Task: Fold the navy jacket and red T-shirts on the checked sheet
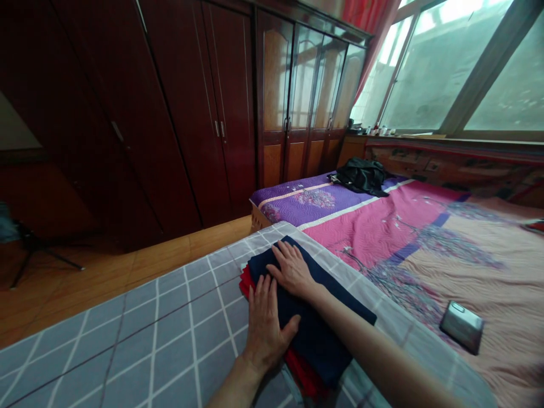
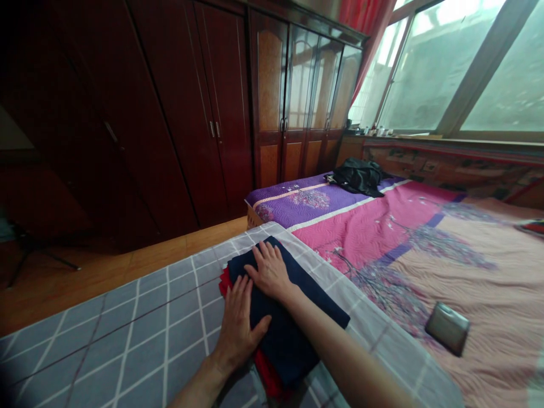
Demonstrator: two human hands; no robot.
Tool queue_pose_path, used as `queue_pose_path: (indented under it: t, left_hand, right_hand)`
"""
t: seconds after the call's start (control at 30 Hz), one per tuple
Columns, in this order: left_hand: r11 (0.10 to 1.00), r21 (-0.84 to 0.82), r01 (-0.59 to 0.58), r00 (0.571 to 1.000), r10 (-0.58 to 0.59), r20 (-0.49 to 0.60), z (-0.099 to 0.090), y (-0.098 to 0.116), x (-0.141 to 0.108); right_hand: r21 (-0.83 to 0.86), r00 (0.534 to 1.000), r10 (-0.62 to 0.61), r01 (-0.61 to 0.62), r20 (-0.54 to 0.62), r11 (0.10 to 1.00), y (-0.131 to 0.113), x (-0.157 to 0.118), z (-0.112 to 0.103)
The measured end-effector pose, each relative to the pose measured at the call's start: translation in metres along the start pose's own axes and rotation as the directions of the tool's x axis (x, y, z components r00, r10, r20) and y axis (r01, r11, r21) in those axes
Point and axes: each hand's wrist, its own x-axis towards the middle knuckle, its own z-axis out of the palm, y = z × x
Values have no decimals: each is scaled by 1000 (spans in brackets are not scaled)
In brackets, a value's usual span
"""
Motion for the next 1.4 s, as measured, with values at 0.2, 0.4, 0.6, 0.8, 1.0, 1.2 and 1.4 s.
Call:
queue_pose_path:
  t: [0.2,0.4,0.6,0.8,1.0,1.2,1.4]
  left_hand:
    - [999,31,16,997,-18,70,-3,1,2]
    - [999,25,28,996,-30,79,-5,2,2]
    - [999,26,28,998,-30,55,-3,1,2]
    - [997,48,59,998,-60,35,-2,2,1]
    - [998,25,53,999,-53,6,-4,0,1]
    - [998,-4,69,997,-69,-23,-2,-1,2]
    - [998,35,50,997,-48,-53,3,-1,0]
  right_hand:
    - [56,988,-121,116,95,992,5,7,15]
    - [32,993,-66,63,93,997,27,23,16]
    - [9,993,-7,6,120,1000,42,24,16]
    - [-14,983,89,-88,162,996,53,22,5]
    - [-58,977,156,-149,142,987,62,-26,-13]
    - [-129,952,303,-295,46,947,73,-79,-14]
    - [-177,939,341,-342,-34,923,66,-77,-7]
